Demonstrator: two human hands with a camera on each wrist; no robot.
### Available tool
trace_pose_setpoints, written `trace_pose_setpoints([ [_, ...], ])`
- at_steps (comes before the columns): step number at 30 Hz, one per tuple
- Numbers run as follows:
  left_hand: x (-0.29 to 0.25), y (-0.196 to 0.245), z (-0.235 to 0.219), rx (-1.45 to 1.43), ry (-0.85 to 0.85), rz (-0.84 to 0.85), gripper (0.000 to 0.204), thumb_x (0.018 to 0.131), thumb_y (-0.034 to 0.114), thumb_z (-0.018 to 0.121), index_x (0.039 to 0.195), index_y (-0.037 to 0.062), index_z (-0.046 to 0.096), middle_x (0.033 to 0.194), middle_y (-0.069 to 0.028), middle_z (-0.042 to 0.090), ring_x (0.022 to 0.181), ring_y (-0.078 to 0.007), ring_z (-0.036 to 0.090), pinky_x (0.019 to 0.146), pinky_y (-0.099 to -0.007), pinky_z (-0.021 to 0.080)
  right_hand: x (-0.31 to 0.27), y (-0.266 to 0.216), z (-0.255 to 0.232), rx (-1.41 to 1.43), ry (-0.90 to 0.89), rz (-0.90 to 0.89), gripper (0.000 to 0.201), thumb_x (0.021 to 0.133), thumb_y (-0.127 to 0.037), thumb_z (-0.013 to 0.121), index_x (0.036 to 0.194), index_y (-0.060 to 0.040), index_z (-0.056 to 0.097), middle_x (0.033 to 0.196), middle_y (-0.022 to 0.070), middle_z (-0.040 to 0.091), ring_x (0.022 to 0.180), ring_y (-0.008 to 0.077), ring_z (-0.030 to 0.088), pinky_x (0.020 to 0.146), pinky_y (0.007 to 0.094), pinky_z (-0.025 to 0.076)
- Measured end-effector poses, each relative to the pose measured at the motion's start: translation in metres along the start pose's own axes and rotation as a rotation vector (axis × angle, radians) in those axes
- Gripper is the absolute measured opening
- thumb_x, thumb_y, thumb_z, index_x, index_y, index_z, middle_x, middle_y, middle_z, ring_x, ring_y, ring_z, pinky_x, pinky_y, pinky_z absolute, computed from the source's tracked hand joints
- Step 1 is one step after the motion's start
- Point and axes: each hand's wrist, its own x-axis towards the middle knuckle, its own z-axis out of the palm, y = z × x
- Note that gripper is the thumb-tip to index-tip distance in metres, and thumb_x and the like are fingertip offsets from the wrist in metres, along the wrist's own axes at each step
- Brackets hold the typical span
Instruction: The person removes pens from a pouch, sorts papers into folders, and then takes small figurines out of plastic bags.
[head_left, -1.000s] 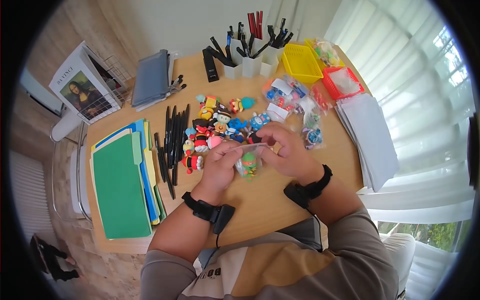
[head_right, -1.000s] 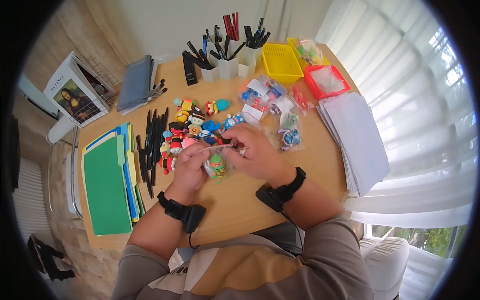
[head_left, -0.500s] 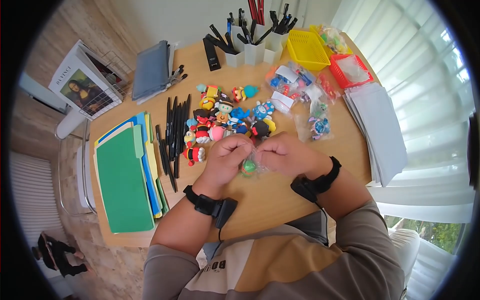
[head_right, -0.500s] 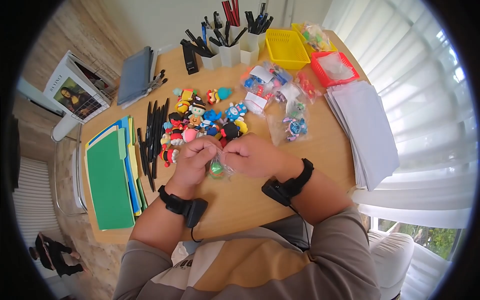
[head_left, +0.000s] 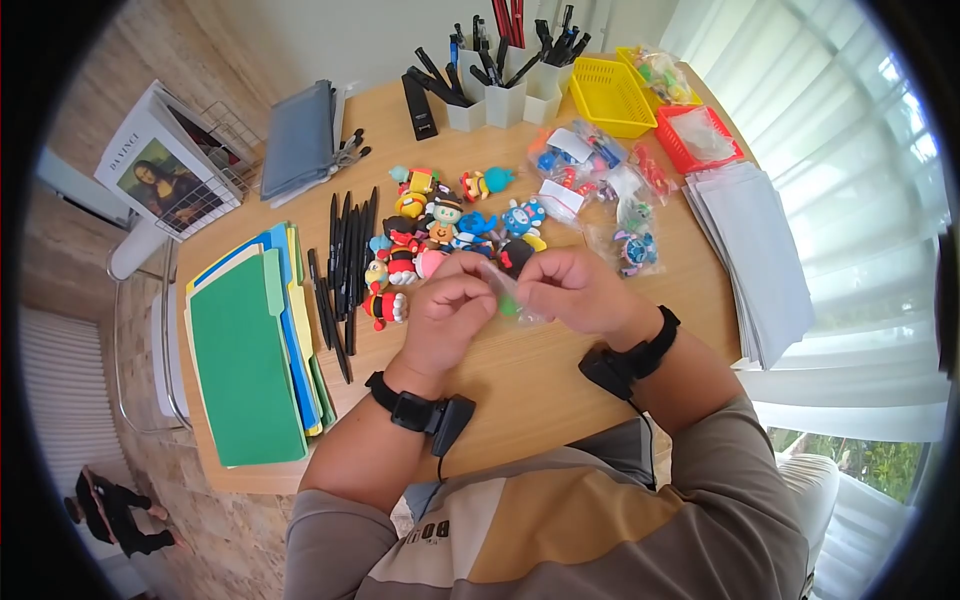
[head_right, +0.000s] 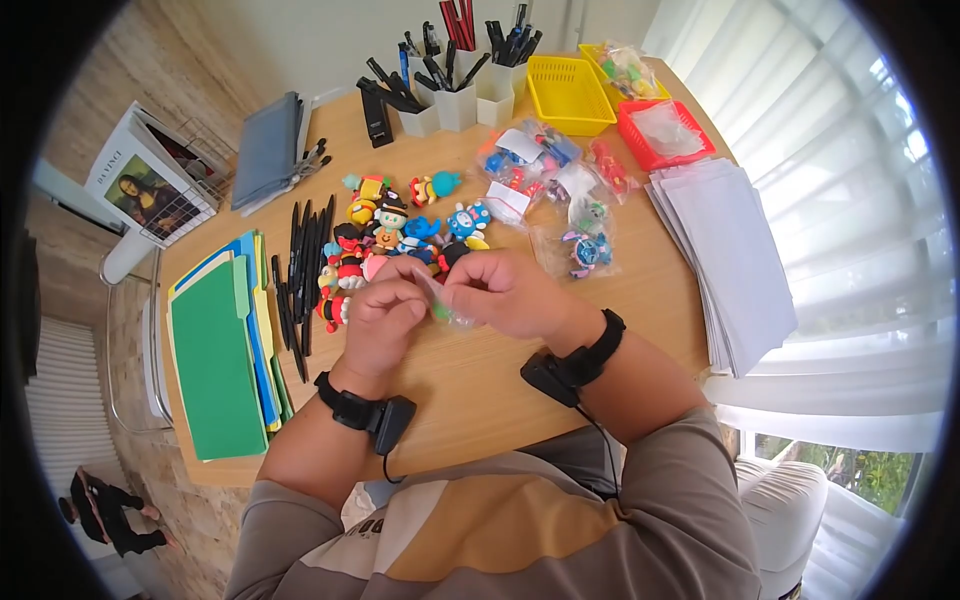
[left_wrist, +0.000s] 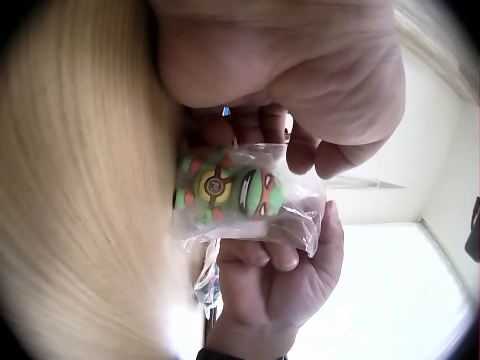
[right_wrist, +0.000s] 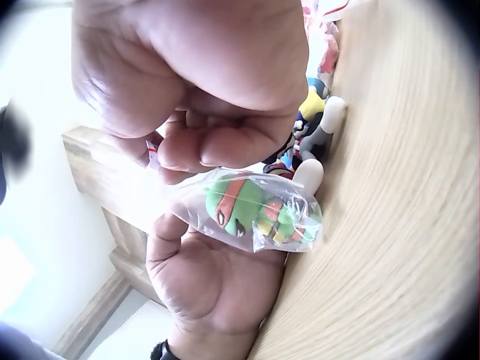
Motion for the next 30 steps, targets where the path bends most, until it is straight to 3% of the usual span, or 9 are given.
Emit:
trace_pose_setpoints([
  [5,0.002,0.011,0.007,0.033,-0.083,-0.025,0.005,0.081,0.001,0.067,0.086,-0.0004,0.066,0.115,-0.0098,0.055,0.105,-0.0185,0.053,0.093,-0.0337,0.042,-0.002,-0.002,0.005,-0.2,-0.133,-0.151,0.01,0.089,-0.014,0.07,0.089,-0.0042,0.068,0.075,-0.0005,0.063,0.069,0.007,0.057,0.059,0.0247,0.046],
  [9,0.001,0.012,0.007,-0.01,-0.097,-0.044,0.012,0.082,0.009,0.067,0.089,-0.0001,0.069,0.112,-0.0126,0.059,0.107,-0.0228,0.054,0.095,-0.0371,0.041,-0.002,-0.007,0.008,-0.335,-0.113,-0.277,0.01,0.086,-0.013,0.073,0.084,-0.0041,0.068,0.074,0.0032,0.065,0.067,0.0103,0.059,0.059,0.0274,0.047],
  [14,0.001,0.011,0.005,0.025,-0.109,-0.078,0.012,0.082,0.009,0.065,0.088,-0.0001,0.069,0.112,-0.0135,0.059,0.107,-0.0226,0.054,0.095,-0.0376,0.042,-0.002,-0.01,0.011,-0.506,-0.095,-0.381,0.016,0.082,-0.014,0.077,0.078,-0.0048,0.065,0.071,0.0064,0.066,0.063,0.0176,0.063,0.057,0.0308,0.048],
  [30,0.001,0.009,0.005,-0.007,-0.139,-0.09,0.011,0.079,-0.003,0.057,0.085,-0.0026,0.066,0.112,-0.0132,0.058,0.101,-0.0208,0.057,0.09,-0.0342,0.045,-0.002,-0.006,0.013,-0.585,-0.068,-0.424,0.019,0.081,-0.016,0.075,0.073,-0.0057,0.061,0.068,0.0078,0.062,0.06,0.0233,0.061,0.056,0.0336,0.047],
])
